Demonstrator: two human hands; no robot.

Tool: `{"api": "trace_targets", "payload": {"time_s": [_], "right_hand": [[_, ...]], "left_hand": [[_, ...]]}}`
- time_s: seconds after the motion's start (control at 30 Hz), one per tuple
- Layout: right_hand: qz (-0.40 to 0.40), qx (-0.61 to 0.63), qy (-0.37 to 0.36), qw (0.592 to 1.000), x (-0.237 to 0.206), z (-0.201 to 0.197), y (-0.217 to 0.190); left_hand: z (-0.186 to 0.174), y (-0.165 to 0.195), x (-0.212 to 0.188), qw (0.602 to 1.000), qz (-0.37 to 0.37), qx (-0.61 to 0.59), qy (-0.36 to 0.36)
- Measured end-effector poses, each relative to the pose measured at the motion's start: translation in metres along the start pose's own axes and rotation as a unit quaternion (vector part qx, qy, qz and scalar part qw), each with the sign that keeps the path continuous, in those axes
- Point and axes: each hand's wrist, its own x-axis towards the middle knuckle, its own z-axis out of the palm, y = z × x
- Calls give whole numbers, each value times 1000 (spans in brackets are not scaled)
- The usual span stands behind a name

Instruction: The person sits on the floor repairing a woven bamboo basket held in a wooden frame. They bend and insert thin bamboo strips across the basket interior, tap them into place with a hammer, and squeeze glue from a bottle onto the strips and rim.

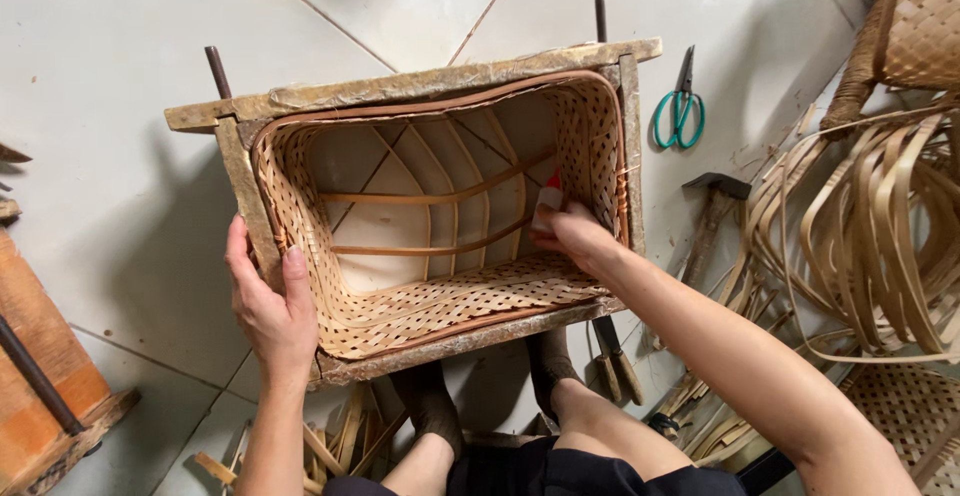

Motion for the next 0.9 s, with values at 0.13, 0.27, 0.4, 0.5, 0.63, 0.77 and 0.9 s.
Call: {"api": "trace_targets", "payload": {"time_s": [0.13,0.27,0.4,0.5,0.63,0.77,0.9], "right_hand": [[28,-15,-5,999,3,-3,-2],[38,-23,5,999,9,-1,-5],[45,-15,2,999,13,1,-5],[42,2,-11,999,11,2,-1],[39,-4,-30,999,7,2,5],[57,-10,-13,998,5,3,7],[59,-3,-7,998,6,3,6]], "left_hand": [[0,-1,0,1000,5,5,2],[0,-3,0,999,16,29,-2],[1,-3,-1,1000,-1,18,0],[0,-2,-1,1000,-13,2,-8],[0,-2,0,1000,2,17,-6],[0,-2,0,1000,-2,18,-7],[0,-1,-1,1000,4,19,-2]]}}
